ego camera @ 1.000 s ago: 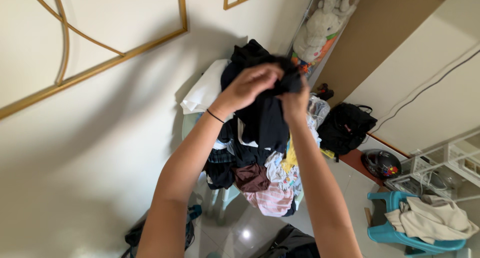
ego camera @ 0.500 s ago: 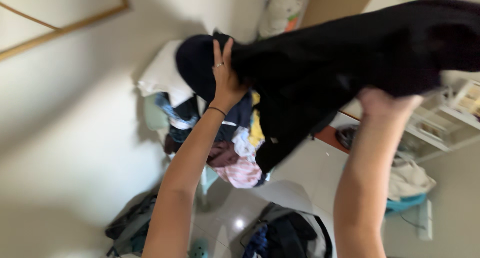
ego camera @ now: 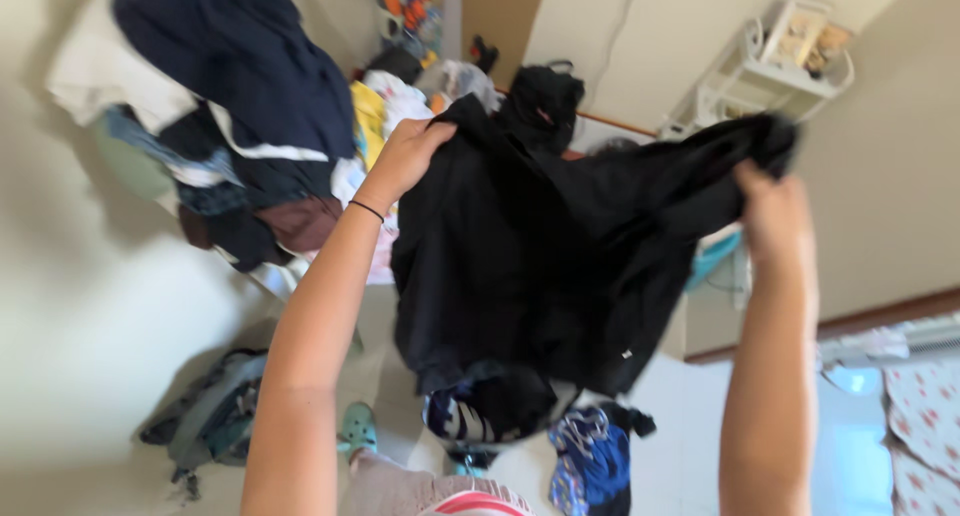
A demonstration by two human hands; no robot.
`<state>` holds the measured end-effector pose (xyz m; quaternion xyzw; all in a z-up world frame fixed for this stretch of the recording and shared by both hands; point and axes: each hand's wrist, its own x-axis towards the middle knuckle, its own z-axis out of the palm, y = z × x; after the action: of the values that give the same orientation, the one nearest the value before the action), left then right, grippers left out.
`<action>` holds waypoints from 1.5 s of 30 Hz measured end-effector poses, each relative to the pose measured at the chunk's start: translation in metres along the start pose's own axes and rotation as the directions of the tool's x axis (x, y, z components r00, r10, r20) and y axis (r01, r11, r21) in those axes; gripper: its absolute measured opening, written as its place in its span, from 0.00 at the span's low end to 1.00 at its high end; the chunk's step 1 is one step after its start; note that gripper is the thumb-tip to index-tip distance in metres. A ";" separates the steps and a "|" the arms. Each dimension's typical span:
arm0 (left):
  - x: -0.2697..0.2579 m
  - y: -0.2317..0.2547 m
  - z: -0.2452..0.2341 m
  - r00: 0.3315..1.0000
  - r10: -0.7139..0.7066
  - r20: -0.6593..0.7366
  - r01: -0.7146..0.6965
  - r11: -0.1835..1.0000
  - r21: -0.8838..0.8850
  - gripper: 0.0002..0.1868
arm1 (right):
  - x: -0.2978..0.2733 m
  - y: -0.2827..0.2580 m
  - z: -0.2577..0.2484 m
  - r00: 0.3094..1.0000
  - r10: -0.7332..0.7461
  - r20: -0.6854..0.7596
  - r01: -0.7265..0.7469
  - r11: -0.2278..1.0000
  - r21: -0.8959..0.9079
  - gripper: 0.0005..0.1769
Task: The person picks up various articles of clothing from a large pile on a chair, folds or bunches them by hand, and places them into a clear storage bag on the floor. The person continues this process until the pile is mostly cleared and the bag is filled.
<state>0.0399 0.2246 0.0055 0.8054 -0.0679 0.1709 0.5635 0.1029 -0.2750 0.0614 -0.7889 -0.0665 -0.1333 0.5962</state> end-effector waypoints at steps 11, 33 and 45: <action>-0.068 -0.117 0.177 0.879 0.459 0.131 -0.476 0.864 0.162 0.19 | -0.100 0.104 0.011 0.992 0.034 0.119 0.011 0.932 -0.361 0.17; -0.160 -0.171 0.340 0.600 -0.649 0.468 0.288 0.721 0.631 0.49 | -0.207 0.310 0.125 0.602 0.691 0.399 -0.697 0.699 -0.158 0.26; -0.062 -0.239 0.090 0.971 -0.239 0.013 0.208 0.872 0.444 0.13 | -0.107 0.244 0.295 0.660 0.397 0.637 -0.253 0.917 -0.309 0.33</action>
<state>0.0725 0.2210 -0.2549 0.9192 0.0471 0.0885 0.3808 0.1039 -0.0550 -0.2692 -0.8338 -0.1270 0.2723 0.4631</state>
